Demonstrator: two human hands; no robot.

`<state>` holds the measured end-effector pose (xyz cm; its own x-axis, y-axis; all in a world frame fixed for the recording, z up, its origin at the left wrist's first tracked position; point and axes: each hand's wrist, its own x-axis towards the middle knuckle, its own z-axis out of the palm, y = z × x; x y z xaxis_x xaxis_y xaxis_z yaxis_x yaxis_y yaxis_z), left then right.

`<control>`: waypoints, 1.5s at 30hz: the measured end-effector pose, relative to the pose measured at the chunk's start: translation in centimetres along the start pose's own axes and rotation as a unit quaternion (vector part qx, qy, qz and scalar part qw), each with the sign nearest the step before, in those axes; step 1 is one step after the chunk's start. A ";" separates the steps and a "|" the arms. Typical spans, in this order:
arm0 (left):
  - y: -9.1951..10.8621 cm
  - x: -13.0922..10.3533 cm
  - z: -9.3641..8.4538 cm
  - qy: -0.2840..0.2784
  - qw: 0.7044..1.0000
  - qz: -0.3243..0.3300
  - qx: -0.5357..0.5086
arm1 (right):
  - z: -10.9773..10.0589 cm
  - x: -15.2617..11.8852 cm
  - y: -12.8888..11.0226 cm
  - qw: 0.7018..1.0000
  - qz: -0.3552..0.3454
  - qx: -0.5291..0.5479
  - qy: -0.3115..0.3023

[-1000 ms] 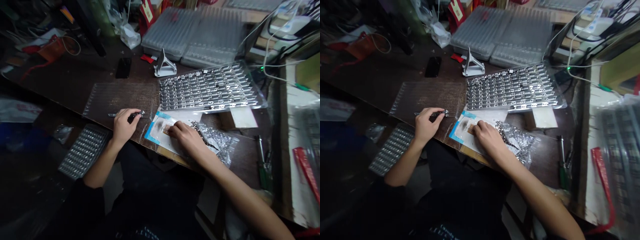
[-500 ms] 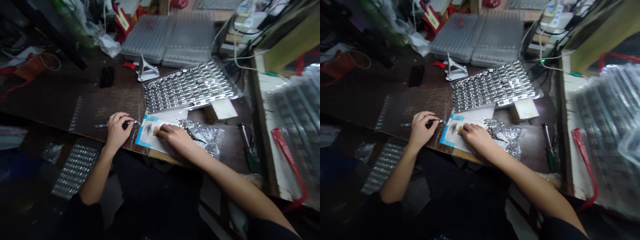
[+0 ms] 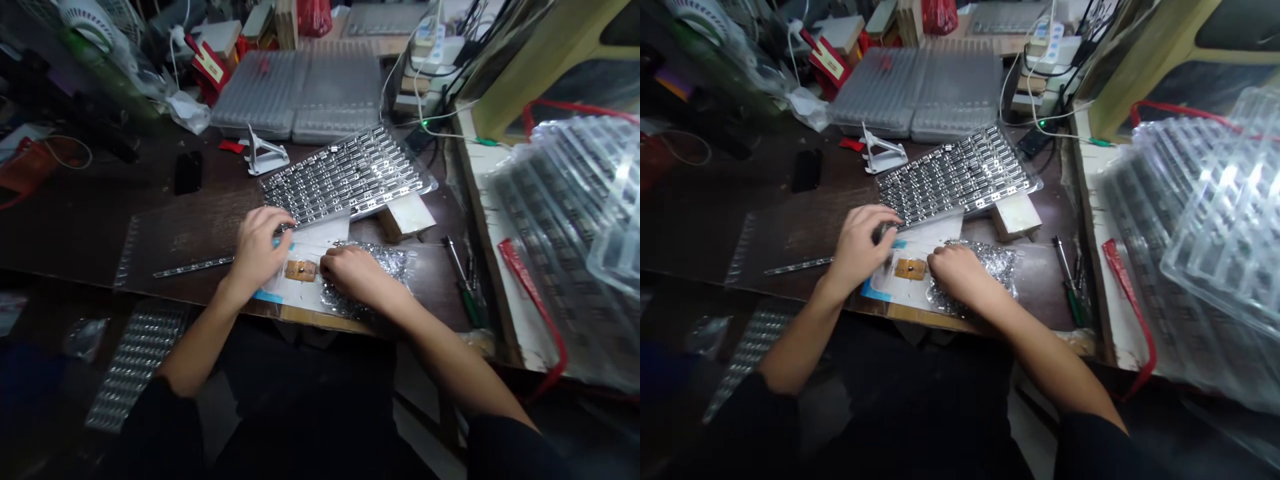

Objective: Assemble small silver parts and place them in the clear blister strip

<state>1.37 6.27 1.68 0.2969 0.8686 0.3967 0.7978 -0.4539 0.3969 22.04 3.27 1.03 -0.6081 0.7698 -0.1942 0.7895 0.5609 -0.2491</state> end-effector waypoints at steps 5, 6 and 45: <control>4.6 6.2 4.9 -0.036 0.994 0.094 -0.036 | 0.1 0.0 0.4 1.000 -0.024 0.002 0.019; 5.1 6.9 5.7 -0.036 0.994 0.102 -0.030 | 0.0 0.0 0.4 0.999 -0.025 0.006 0.021; -2.0 -7.1 2.0 -0.050 0.985 -0.008 -0.163 | 1.4 1.3 0.5 0.953 -0.006 0.251 0.172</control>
<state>-1.28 1.48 -3.61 0.3495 0.8836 0.3115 0.5964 -0.4663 0.6534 21.56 4.13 -0.63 -0.4857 0.8667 0.1136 0.5908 0.4213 -0.6881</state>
